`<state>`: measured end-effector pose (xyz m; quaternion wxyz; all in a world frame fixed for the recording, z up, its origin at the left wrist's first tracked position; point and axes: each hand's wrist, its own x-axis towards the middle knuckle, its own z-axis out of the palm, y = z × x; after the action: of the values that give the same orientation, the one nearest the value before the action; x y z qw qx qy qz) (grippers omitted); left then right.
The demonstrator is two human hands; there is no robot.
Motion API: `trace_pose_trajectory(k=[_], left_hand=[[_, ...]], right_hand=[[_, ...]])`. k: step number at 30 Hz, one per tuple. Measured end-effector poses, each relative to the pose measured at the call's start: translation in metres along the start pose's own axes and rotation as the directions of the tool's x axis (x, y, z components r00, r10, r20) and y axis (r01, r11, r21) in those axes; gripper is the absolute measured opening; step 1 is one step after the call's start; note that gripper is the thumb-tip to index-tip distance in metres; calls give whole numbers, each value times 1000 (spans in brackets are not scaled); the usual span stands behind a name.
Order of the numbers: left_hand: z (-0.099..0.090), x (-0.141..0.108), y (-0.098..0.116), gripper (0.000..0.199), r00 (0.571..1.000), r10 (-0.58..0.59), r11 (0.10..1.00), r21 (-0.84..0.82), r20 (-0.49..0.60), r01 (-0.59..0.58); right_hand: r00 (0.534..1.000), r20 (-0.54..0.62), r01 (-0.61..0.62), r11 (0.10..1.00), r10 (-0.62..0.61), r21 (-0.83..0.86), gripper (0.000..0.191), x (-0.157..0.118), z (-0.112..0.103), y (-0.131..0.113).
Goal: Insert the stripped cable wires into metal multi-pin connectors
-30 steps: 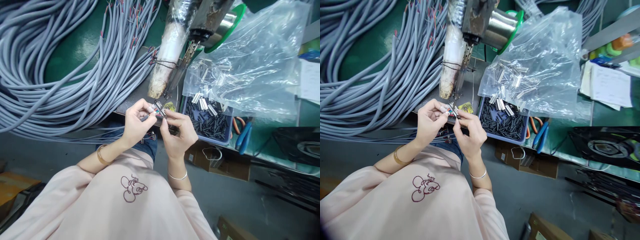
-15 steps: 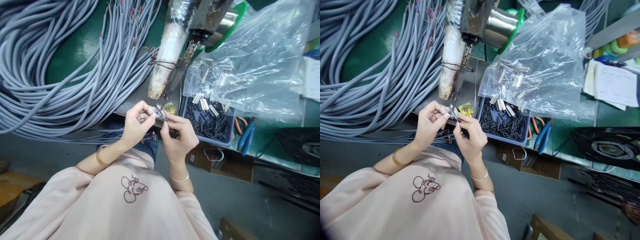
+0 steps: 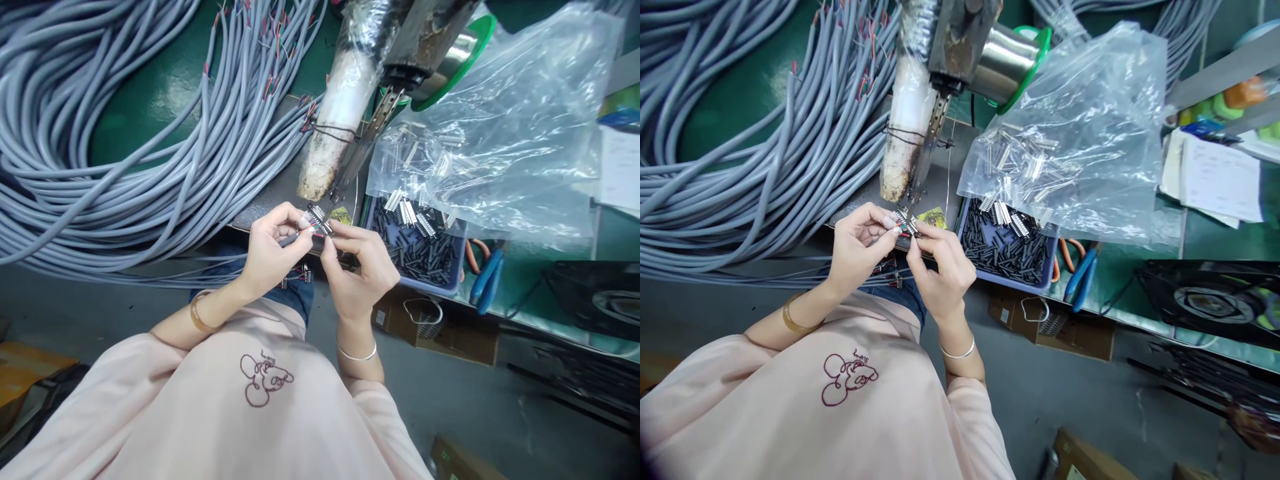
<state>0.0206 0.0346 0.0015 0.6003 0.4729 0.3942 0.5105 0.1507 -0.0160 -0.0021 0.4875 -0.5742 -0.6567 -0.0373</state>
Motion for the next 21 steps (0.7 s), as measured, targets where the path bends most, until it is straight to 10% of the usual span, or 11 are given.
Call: trace_pose_trajectory(k=[21], left_hand=[[-8,-3,1,11,993,-96,995,9,72,96]], right_hand=[[995,-11,96,990,-97,-99,18,-3,-4,-1]])
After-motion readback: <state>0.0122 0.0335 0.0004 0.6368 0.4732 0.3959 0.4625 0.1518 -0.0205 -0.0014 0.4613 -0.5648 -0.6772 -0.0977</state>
